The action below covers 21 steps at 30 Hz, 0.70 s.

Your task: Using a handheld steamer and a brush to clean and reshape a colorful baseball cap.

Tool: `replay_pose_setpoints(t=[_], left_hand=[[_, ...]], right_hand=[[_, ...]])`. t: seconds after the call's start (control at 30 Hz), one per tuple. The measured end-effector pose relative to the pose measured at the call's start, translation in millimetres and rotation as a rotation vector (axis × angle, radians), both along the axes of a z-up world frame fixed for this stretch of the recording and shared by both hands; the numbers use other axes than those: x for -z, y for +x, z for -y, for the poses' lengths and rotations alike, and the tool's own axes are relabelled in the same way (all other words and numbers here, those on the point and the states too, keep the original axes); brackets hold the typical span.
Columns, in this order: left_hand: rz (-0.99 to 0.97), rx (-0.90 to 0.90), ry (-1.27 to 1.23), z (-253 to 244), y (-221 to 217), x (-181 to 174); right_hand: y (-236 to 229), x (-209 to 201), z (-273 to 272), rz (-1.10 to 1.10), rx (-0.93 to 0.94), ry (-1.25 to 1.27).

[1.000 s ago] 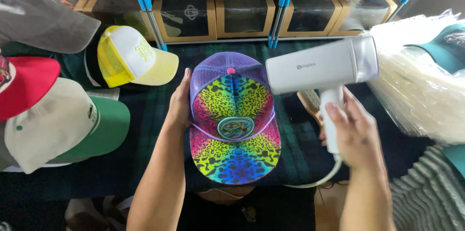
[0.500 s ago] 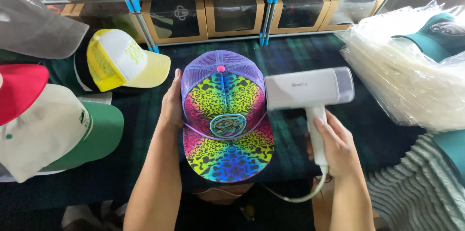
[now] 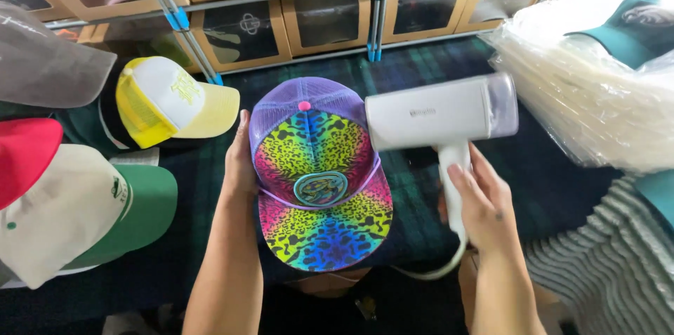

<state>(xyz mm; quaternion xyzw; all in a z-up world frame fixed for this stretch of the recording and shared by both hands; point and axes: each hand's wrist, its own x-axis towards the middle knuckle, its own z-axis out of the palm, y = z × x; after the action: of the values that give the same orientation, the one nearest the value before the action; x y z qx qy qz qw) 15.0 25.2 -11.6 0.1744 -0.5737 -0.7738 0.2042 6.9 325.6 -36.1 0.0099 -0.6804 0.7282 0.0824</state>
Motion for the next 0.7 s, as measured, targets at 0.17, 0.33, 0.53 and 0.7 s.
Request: replay_pose_setpoints(t=[0.17,0.33,0.53,0.7], left_hand=[[-0.032,-0.019,0.021,6.7,-8.1,14.9],[-0.023,-0.041,0.046,-5.1,-3.8,3.2],[-0.029,-0.032,0.055,11.7,-18.2,23.8],[-0.016,-0.039,0.094,14.8,-15.1,27.3]], right_hand=[[-51.8,-0.4,-6.3,-0.058,-0.098,0.02],[-24.9,18.4,-13.4,0.088,-0.11,-0.021],[-70.2,12.4,-15.1,-0.004,-0.189,0.001],[-123.4,17.5,-6.9,0.153,-0.337,-0.028]])
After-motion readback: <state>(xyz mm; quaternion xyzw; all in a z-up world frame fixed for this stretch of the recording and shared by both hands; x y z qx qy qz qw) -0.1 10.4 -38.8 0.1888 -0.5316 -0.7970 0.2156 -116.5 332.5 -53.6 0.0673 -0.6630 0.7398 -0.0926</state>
